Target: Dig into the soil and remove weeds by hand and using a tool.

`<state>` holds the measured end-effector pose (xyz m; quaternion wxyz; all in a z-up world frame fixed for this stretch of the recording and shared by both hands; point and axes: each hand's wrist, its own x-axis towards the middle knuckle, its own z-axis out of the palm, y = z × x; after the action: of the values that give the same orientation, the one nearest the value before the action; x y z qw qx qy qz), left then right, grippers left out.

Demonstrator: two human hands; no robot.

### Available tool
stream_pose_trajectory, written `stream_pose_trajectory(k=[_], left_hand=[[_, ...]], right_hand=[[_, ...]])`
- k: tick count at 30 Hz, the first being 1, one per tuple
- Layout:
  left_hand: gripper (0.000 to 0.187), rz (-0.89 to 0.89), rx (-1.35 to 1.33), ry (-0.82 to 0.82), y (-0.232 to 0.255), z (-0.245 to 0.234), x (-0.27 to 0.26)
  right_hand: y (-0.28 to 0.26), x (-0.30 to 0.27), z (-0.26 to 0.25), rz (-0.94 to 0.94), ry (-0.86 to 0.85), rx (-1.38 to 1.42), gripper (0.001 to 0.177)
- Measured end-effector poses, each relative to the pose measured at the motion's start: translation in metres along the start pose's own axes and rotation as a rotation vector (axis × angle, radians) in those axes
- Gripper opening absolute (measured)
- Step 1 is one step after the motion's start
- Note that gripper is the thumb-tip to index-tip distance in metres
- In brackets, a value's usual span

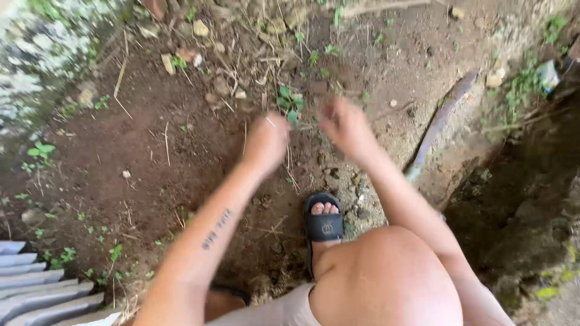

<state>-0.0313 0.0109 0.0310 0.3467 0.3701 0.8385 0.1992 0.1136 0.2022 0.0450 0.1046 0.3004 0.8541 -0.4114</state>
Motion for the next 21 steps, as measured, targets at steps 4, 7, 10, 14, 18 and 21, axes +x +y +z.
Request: stream_pose_trajectory(k=[4, 7, 10, 14, 18, 21], left_hand=[[0.017, 0.432, 0.016, -0.102, 0.015, 0.076, -0.030], [0.018, 0.589, 0.084, -0.183, 0.026, 0.118, -0.045], [0.017, 0.736, 0.177, -0.180, 0.022, 0.147, -0.041], [0.012, 0.725, 0.177, -0.228, 0.011, 0.174, -0.032], [0.010, 0.614, 0.119, -0.194, 0.004, 0.171, -0.038], [0.009, 0.501, 0.035, -0.117, -0.011, 0.158, -0.029]], right_hand=[[0.054, -0.077, 0.051, 0.048, -0.209, -0.333, 0.059], [0.057, -0.122, 0.065, 0.239, -0.287, -0.324, 0.069], [0.058, -0.142, 0.075, 0.267, -0.180, -0.174, 0.075], [0.071, -0.137, 0.091, 0.120, -0.009, -0.028, 0.066], [0.096, -0.124, 0.108, 0.113, 0.078, 0.003, 0.053], [0.115, -0.106, 0.109, 0.177, 0.075, -0.005, 0.048]])
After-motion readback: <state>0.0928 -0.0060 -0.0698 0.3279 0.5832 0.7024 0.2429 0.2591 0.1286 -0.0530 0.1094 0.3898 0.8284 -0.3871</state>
